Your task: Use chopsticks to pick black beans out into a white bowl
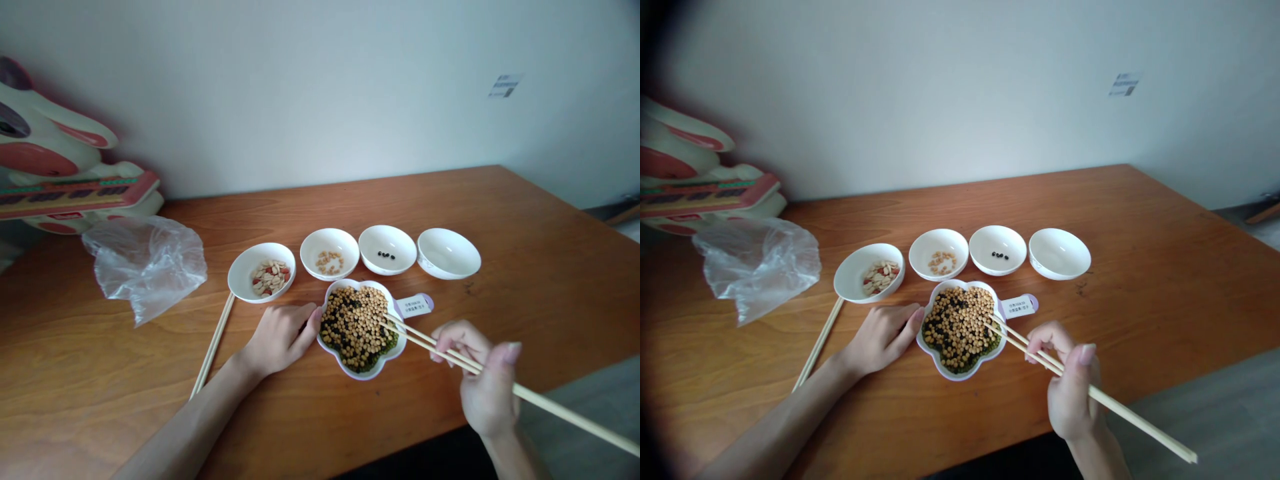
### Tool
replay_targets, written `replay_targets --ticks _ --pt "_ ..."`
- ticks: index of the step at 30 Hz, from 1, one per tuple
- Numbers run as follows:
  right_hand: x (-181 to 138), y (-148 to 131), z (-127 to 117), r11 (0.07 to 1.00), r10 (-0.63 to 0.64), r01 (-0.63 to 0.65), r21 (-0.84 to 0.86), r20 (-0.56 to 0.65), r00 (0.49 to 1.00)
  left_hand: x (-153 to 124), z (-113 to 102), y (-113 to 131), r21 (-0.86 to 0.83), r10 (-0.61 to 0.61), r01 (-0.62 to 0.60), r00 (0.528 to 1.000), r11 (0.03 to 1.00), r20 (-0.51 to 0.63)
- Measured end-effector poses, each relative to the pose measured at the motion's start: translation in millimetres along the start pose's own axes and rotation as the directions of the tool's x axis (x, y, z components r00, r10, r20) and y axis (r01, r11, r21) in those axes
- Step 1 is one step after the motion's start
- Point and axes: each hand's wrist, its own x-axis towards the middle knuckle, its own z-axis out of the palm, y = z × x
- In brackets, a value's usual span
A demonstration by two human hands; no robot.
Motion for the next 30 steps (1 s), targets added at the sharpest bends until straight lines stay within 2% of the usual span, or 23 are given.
replay_targets --ticks 9,20,25,30 --pt "7 -4 12 0.998 0.053 -0.052 0.032 -0.043 0.998 0 -2 3 -0.007 -0.008 0.008 1.0 1.0 0.009" --pt "14 -1 13 0.987 0.12 -0.11 0.119 -0.083 0.989 -1 -3 3 -0.009 -0.027 0.027 1.0 1.0 0.011" --pt "13 1 13 0.995 0.073 -0.061 0.084 -0.148 0.986 -1 -4 5 -0.012 -0.028 0.028 1.0 1.0 0.013" --pt "12 4 13 0.987 0.015 0.019 0.16 -0.209 0.978 0 -4 6 -0.013 -0.03 0.03 1.0 0.999 0.002"
